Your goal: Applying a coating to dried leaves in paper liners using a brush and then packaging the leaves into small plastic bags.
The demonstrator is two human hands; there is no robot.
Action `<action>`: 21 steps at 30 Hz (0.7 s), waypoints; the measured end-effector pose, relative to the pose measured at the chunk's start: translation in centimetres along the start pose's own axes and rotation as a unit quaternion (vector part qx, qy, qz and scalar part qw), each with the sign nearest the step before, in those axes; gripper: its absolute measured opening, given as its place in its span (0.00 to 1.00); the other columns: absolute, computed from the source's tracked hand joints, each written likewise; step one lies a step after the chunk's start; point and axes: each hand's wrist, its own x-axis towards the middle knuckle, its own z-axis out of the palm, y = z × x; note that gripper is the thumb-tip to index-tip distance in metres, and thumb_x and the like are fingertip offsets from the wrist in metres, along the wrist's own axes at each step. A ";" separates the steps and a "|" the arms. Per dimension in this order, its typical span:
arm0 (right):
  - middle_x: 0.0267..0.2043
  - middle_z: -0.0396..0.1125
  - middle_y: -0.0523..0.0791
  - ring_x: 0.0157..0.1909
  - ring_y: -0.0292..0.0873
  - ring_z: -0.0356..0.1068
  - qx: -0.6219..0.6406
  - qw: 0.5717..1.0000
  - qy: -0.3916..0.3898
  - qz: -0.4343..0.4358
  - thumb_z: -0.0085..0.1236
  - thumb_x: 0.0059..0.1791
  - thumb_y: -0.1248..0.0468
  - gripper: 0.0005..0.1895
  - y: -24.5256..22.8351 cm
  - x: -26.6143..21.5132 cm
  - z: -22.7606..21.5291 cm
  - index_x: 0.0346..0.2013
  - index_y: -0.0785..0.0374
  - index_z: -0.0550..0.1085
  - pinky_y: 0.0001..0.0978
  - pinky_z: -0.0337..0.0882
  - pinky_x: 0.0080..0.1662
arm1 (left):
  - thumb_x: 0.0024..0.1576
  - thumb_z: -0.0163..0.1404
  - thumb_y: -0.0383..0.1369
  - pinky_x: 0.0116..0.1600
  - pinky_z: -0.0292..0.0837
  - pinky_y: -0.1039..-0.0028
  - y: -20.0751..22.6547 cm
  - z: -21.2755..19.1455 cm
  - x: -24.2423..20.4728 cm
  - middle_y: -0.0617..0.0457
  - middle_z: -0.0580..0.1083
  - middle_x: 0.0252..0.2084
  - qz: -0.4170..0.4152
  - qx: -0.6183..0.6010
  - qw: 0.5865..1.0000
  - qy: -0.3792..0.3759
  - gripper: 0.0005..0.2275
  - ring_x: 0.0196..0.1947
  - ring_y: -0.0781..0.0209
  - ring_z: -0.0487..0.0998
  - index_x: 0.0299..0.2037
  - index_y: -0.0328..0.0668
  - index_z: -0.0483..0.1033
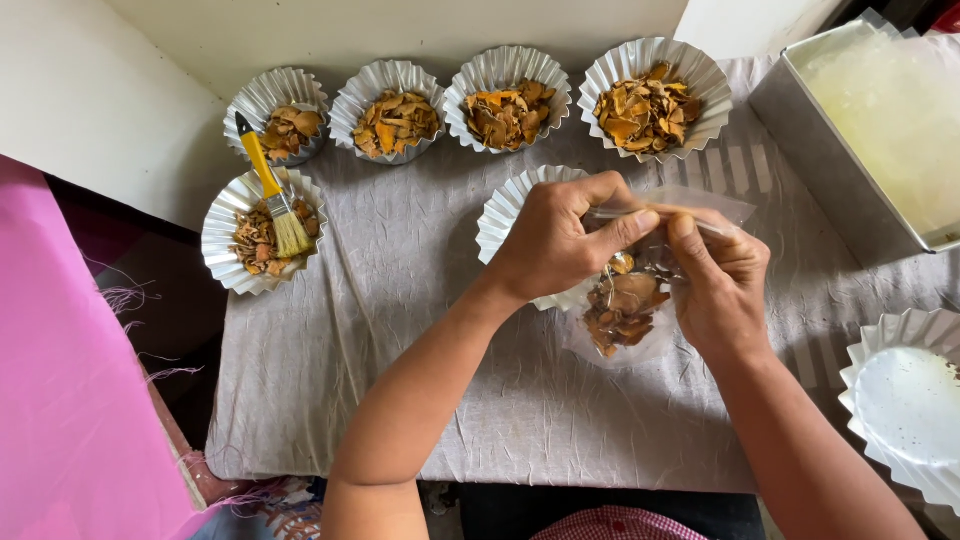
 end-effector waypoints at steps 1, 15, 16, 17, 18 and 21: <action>0.36 0.72 0.52 0.40 0.35 0.69 0.004 1.000 0.001 -0.002 0.53 0.58 0.66 0.11 0.1 0.0 -0.1 0.43 0.74 0.77 0.34 0.77 0.47 | 0.61 0.54 0.34 0.29 0.70 0.76 0.3 -0.4 0.1 0.53 0.75 0.20 0.008 0.017 1.000 -0.013 0.06 0.21 0.70 0.71 0.32 0.45 0.78; 0.38 0.74 0.52 0.37 0.41 0.76 -0.085 0.995 -0.008 0.050 0.49 0.60 0.52 0.21 -0.9 -0.3 -2.2 0.43 0.70 0.75 0.30 0.79 0.44 | 0.62 0.51 0.39 0.25 0.51 0.73 1.8 -3.0 0.0 0.60 0.64 0.16 0.053 0.166 0.984 -0.047 0.13 0.18 0.70 0.59 0.27 0.43 0.75; 0.38 0.74 0.51 0.36 0.40 0.75 -0.103 0.994 -0.014 0.042 0.48 0.60 0.53 0.20 -1.0 -0.3 -2.1 0.41 0.69 0.75 0.28 0.78 0.44 | 0.62 0.51 0.40 0.24 0.50 0.73 1.8 -3.1 0.0 0.61 0.61 0.16 0.064 0.185 0.980 -0.047 0.15 0.17 0.70 0.57 0.24 0.43 0.70; 0.38 0.74 0.49 0.36 0.38 0.74 -0.122 0.992 -0.019 0.035 0.47 0.61 0.54 0.20 -1.2 -0.4 -2.1 0.39 0.69 0.76 0.27 0.76 0.44 | 0.62 0.51 0.40 0.24 0.50 0.72 1.8 -3.2 0.0 0.61 0.57 0.15 0.075 0.202 0.975 -0.048 0.18 0.17 0.70 0.55 0.21 0.44 0.64; 0.38 0.74 0.49 0.36 0.38 0.74 -0.123 0.992 -0.018 0.035 0.47 0.61 0.54 0.20 -1.5 -0.5 -1.8 0.39 0.69 0.76 0.27 0.76 0.44 | 0.62 0.51 0.40 0.24 0.50 0.72 1.2 -3.5 -0.1 0.61 0.57 0.15 0.076 0.202 0.975 -0.049 0.18 0.17 0.70 0.55 0.21 0.44 0.64; 0.36 0.74 0.52 0.34 0.41 0.76 -0.185 0.982 -0.033 -0.002 0.44 0.62 0.56 0.19 -2.4 -0.7 -2.2 0.42 0.71 0.75 0.29 0.77 0.40 | 0.65 0.46 0.44 0.16 0.54 0.80 0.3 -4.8 -0.2 0.63 0.61 0.16 0.077 0.198 0.972 -0.105 0.19 0.13 0.72 0.58 0.20 0.49 0.63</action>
